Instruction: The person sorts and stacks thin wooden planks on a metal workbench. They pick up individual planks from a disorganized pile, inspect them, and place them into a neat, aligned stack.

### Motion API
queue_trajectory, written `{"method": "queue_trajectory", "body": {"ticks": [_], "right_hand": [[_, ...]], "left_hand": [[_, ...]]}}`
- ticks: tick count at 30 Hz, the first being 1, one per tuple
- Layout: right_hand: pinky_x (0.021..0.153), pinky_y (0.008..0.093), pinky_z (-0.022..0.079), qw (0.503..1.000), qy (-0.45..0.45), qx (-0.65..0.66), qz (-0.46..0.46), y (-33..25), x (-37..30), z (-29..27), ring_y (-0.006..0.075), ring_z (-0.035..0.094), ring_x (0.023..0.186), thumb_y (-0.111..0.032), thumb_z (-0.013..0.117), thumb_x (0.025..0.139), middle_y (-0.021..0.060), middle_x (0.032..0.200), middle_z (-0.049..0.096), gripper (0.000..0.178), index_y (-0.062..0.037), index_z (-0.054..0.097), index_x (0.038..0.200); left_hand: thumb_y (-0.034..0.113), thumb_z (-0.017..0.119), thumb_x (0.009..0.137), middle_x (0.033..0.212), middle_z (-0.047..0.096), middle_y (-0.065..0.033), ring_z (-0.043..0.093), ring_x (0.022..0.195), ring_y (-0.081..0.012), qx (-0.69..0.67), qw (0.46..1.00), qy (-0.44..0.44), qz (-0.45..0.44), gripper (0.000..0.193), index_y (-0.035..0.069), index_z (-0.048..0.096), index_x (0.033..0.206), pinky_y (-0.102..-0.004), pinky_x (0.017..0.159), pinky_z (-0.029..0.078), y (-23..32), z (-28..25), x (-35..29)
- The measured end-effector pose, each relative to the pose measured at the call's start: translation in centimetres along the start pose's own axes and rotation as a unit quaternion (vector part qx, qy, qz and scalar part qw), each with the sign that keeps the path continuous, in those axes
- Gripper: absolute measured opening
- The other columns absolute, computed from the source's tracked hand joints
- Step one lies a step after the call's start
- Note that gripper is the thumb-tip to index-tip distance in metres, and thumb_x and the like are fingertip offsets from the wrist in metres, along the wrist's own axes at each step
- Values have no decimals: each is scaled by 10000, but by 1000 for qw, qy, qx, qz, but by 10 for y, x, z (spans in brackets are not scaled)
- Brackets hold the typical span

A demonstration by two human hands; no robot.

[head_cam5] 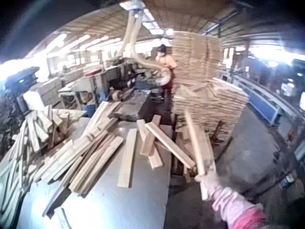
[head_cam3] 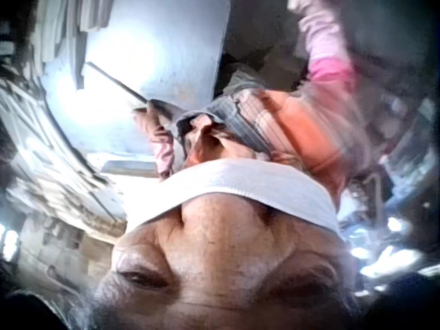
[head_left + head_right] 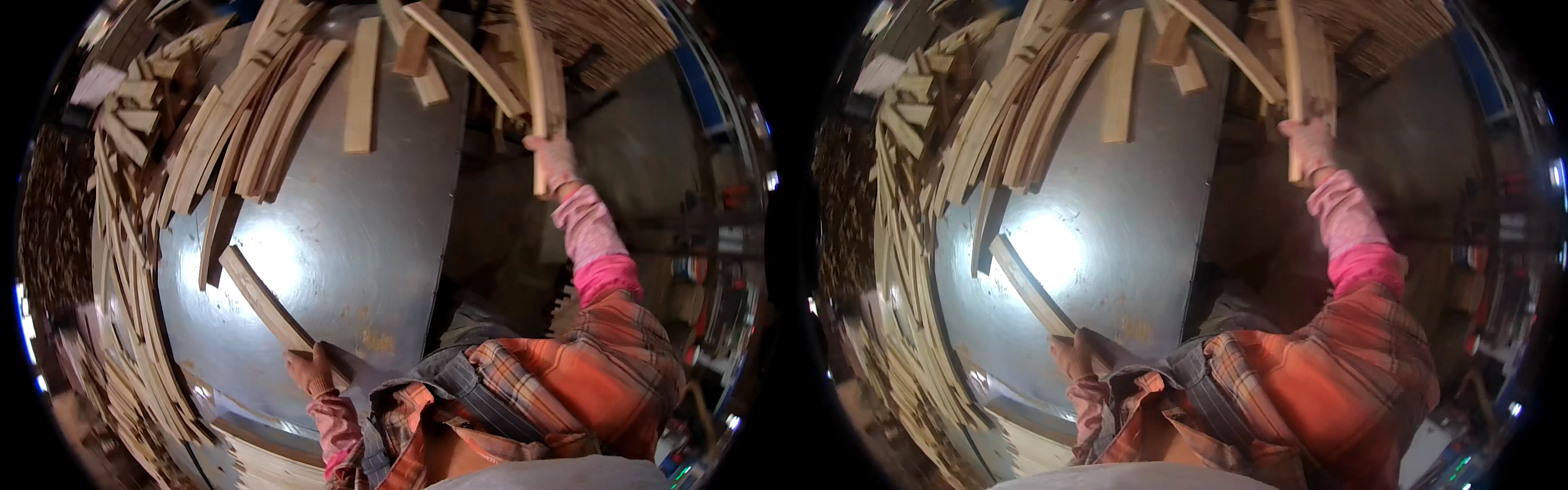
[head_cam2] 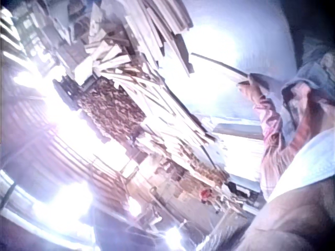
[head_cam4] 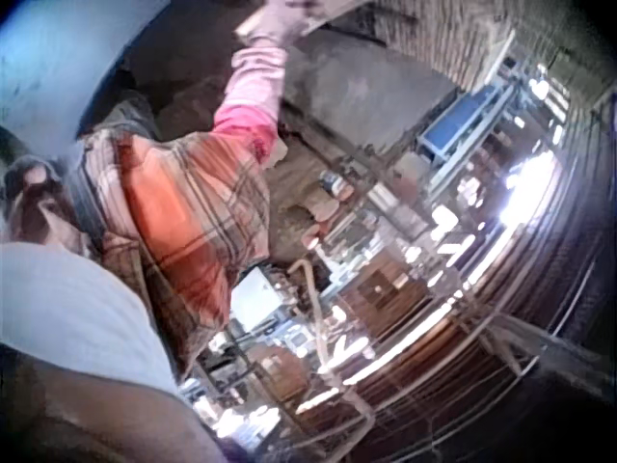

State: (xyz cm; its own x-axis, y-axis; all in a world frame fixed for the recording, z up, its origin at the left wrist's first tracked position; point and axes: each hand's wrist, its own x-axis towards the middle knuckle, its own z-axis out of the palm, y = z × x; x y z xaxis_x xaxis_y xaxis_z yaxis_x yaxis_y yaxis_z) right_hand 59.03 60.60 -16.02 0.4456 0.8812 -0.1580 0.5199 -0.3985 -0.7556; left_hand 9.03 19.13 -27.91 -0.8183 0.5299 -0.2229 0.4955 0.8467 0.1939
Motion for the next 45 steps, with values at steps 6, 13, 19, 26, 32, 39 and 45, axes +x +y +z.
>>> {"method": "queue_trajectory", "body": {"ticks": [6,13,19,26,32,39,45], "right_hand": [[963,470,514,949,74,-303,-40,5,63,-8,387,666,1129,-502,687,914,242,1198,701,631,28,660,1255],[1006,460,499,869,-125,-251,-409,-175,-124,163,378,656,1179,-481,631,924,163,1214,729,564,-71,665,1309],[467,271,281,815,-560,146,27,-236,-226,289,70,372,539,-247,704,981,-64,672,426,363,-194,449,729],[579,350,456,879,-454,149,-3,-262,-270,315,179,558,637,-289,730,926,67,795,614,294,-17,640,989],[819,369,571,824,-482,298,11,-347,-340,268,244,668,916,-287,746,913,123,1041,678,425,62,648,1135],[607,429,511,788,-454,400,110,-420,-437,208,274,663,640,-407,743,881,154,687,662,491,80,699,830],[443,343,352,830,-405,380,54,-358,-335,222,123,429,511,-195,745,899,23,653,489,259,-19,602,775]], "left_hand": [[372,850,752,1215,635,-271,595,1153,-464,-10,1000,-11,-19,780,-12,530,1350,-504,984,492,-90,-10,80],[108,683,881,999,687,-52,643,851,-179,-566,804,-152,-101,462,-17,643,1324,-279,785,521,-138,-114,46],[114,719,811,1127,660,-113,638,939,-201,-671,732,-89,-73,631,-52,574,1402,-317,834,543,-89,-213,-24],[179,795,718,1096,594,-131,629,987,-264,-280,910,183,244,721,52,588,1397,-370,927,540,40,-333,143],[179,826,682,963,667,-118,657,951,-289,-272,820,326,383,490,107,690,1147,-411,839,535,85,-454,288],[80,705,860,999,662,-34,583,885,-134,-405,839,4,363,252,-3,684,1097,-288,825,486,42,-553,388],[477,745,909,1352,633,-149,613,1200,-259,-236,913,-97,317,788,-15,512,1479,-358,1023,465,187,-456,394]]}}
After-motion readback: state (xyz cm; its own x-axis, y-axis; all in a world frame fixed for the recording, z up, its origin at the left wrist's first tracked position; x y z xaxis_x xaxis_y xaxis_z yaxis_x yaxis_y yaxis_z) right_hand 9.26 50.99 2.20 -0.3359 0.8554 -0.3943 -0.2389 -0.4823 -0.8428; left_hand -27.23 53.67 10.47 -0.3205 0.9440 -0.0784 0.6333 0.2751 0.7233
